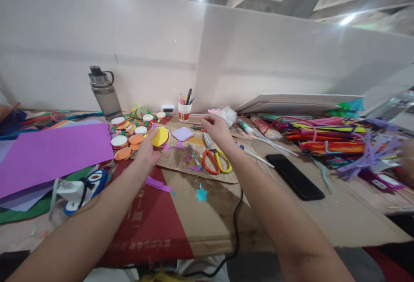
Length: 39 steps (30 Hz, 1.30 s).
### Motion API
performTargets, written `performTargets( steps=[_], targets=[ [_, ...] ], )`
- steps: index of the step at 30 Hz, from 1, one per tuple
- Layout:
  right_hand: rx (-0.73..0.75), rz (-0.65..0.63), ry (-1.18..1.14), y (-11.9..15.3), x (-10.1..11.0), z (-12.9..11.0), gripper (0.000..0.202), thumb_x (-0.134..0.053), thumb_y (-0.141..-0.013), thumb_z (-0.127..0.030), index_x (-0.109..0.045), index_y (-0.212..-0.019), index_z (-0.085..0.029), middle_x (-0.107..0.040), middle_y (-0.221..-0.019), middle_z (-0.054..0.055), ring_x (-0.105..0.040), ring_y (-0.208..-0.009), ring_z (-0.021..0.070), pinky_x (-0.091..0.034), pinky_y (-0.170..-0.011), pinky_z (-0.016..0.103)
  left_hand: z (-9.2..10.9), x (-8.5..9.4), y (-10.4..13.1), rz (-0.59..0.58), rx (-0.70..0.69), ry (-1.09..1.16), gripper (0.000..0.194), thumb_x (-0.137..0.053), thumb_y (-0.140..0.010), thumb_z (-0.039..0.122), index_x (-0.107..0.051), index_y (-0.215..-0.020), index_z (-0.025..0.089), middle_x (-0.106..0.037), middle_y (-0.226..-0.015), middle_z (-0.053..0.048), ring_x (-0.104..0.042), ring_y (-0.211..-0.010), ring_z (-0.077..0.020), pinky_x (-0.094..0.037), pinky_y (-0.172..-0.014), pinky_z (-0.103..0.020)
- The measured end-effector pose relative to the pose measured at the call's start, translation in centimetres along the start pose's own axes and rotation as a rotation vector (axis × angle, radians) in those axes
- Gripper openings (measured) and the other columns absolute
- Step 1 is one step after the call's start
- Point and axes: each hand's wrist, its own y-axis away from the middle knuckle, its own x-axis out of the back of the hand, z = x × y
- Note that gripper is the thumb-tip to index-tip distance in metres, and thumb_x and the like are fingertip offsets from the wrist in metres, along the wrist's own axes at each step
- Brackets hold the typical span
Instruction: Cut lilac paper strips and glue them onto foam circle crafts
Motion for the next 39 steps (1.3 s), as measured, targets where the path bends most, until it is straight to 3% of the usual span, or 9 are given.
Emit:
performTargets(
  steps=[8, 13, 18, 22, 26, 34, 39],
  targets=[
    [0.132, -0.003, 0.278, 2.5, 0.7, 1.7, 0.018, -0.054, -0.081, -0.026, -0.067, -0.086, -0.015, -0.065, -0.073, 0.003, -0.056, -0.066, 0.0152, -0.042, -0.062, 0.027, 0.9, -0.1, -0.5, -0.014, 0.0, 0.002, 0.019, -0.07, -0.071, 0.015, -0.063, -0.089, 0.016, -0.069, -0.084, -0.003, -0.066, -0.07, -0.0136, -0.052, -0.059, -0.023],
    [0.409, -0.272, 0.57, 3.8, -0.1, 2.5, 0.019, -0.051, -0.085, -0.015, -0.069, -0.087, -0.016, -0.067, -0.087, 0.007, -0.059, -0.08, 0.0169, -0.043, -0.075, 0.028, 0.6, -0.3, -0.2, -0.034, 0.049, -0.086, 0.016, -0.072, -0.068, 0.014, -0.063, -0.082, 0.014, -0.068, -0.075, -0.003, -0.065, -0.062, -0.0123, -0.049, -0.05, -0.019],
    [0.63, -0.467, 0.889, 3.8, -1.5, 2.7, 0.024, -0.052, -0.086, -0.01, -0.069, -0.101, -0.017, -0.065, -0.096, 0.01, -0.056, -0.092, 0.0205, -0.039, -0.082, 0.031, 0.2, -0.1, -0.3, -0.098, 0.056, -0.086, 0.02, -0.075, -0.068, 0.021, -0.063, -0.082, 0.014, -0.068, -0.073, -0.004, -0.065, -0.061, -0.0138, -0.052, -0.054, -0.023],
    [0.729, -0.573, 1.043, 3.5, -2.4, 2.8, 0.021, -0.052, -0.09, -0.017, -0.07, -0.101, -0.018, -0.063, -0.101, 0.011, -0.054, -0.096, 0.0215, -0.037, -0.082, 0.032, -0.2, 0.1, -0.2, -0.161, 0.029, -0.138, 0.018, -0.075, -0.068, 0.021, -0.063, -0.079, 0.013, -0.068, -0.072, -0.004, -0.065, -0.063, -0.0141, -0.053, -0.057, -0.024],
    [0.82, -0.63, 1.096, 3.1, -2.7, 3.2, 0.018, -0.053, -0.09, -0.02, -0.07, -0.095, -0.017, -0.062, -0.1, 0.011, -0.053, -0.097, 0.0215, -0.035, -0.08, 0.032, -0.4, 0.1, 0.4, -0.259, 0.003, -0.224, 0.017, -0.074, -0.069, 0.023, -0.063, -0.077, 0.013, -0.068, -0.074, -0.004, -0.064, -0.061, -0.0135, -0.05, -0.051, -0.022],
    [0.946, -0.635, 1.113, 2.9, -2.3, 3.4, 0.023, -0.048, -0.092, -0.018, -0.063, -0.11, -0.02, -0.06, -0.105, 0.011, -0.053, -0.095, 0.0201, -0.036, -0.078, 0.031, -0.5, -0.3, 1.5, -0.393, -0.02, -0.263, 0.024, -0.076, -0.066, 0.026, -0.063, -0.081, 0.012, -0.068, -0.076, -0.004, -0.063, -0.065, -0.0133, -0.051, -0.056, -0.024],
    [0.678, -0.269, 0.956, 2.7, -1.0, 3.2, 0.017, -0.044, -0.092, -0.019, -0.058, -0.102, -0.017, -0.06, -0.094, 0.009, -0.055, -0.079, 0.0181, -0.037, -0.066, 0.028, 0.1, -0.6, 1.9, -0.363, -0.033, -0.255, 0.022, -0.073, -0.068, 0.026, -0.061, -0.081, 0.014, -0.069, -0.079, -0.006, -0.065, -0.069, -0.0166, -0.052, -0.057, -0.027]
  ],
)
